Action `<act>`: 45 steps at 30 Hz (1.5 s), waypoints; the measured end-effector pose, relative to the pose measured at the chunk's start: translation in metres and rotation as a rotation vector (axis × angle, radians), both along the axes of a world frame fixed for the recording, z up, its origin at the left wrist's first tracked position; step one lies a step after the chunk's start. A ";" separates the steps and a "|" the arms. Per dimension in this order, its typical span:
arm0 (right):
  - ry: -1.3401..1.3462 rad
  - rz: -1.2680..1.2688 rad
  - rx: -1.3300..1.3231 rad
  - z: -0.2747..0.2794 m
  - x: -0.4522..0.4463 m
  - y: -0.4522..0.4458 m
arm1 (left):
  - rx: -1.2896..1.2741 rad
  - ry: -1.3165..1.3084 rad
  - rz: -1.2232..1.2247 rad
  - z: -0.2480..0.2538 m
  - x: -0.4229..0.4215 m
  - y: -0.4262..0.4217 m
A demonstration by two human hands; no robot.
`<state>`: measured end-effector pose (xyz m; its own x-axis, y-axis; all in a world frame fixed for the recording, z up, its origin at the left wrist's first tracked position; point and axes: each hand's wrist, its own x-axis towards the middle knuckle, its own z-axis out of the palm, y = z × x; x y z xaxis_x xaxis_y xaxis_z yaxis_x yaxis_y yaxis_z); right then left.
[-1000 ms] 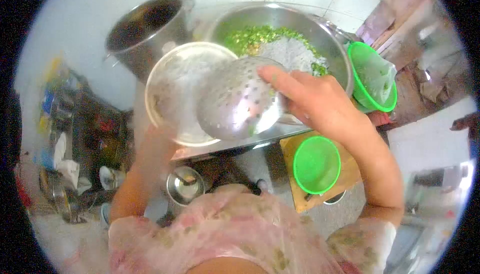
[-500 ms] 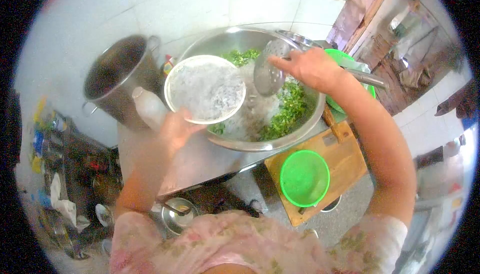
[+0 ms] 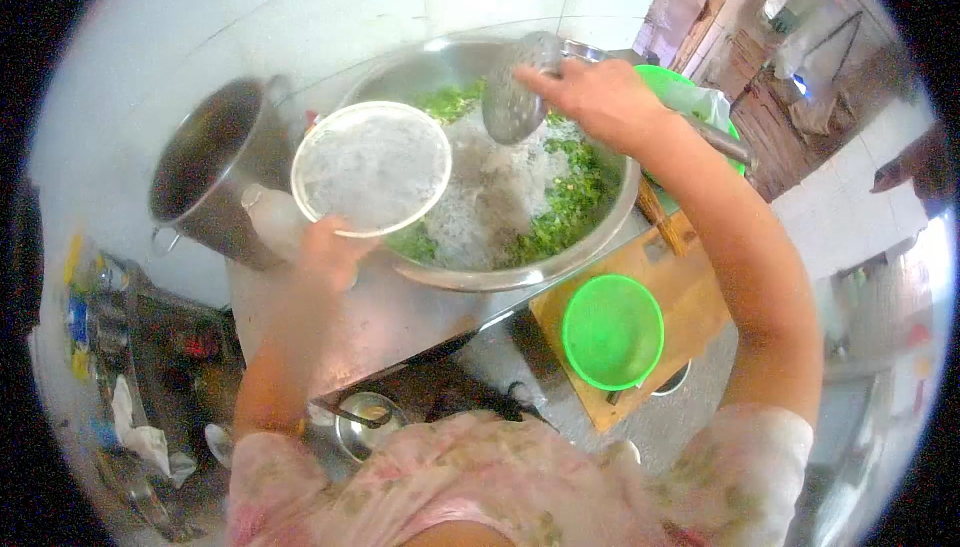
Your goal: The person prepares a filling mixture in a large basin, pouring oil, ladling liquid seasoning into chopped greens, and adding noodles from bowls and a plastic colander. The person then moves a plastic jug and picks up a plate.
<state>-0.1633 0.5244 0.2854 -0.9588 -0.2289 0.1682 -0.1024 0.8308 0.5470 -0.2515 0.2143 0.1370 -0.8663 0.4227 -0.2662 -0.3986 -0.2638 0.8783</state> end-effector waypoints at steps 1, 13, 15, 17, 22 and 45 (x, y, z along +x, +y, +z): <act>0.063 -0.025 -0.045 0.002 0.006 0.007 | 0.012 -0.022 0.021 0.003 0.000 -0.002; 0.375 -0.219 -2.809 -0.094 0.187 0.049 | 0.179 -0.082 -0.147 0.026 0.040 0.016; 0.560 -0.166 -2.849 -0.116 0.237 0.064 | 0.109 -0.152 -0.141 0.046 0.079 0.046; 0.715 -0.130 -2.906 -0.139 0.290 0.079 | 0.151 -0.189 -0.295 0.047 0.112 0.074; 1.175 -0.514 -2.924 -0.236 0.422 0.117 | 0.189 -0.576 -0.691 -0.019 0.202 0.179; 1.888 -1.985 -2.525 -0.406 0.640 -0.015 | -0.645 -0.208 -1.089 -0.473 0.323 0.642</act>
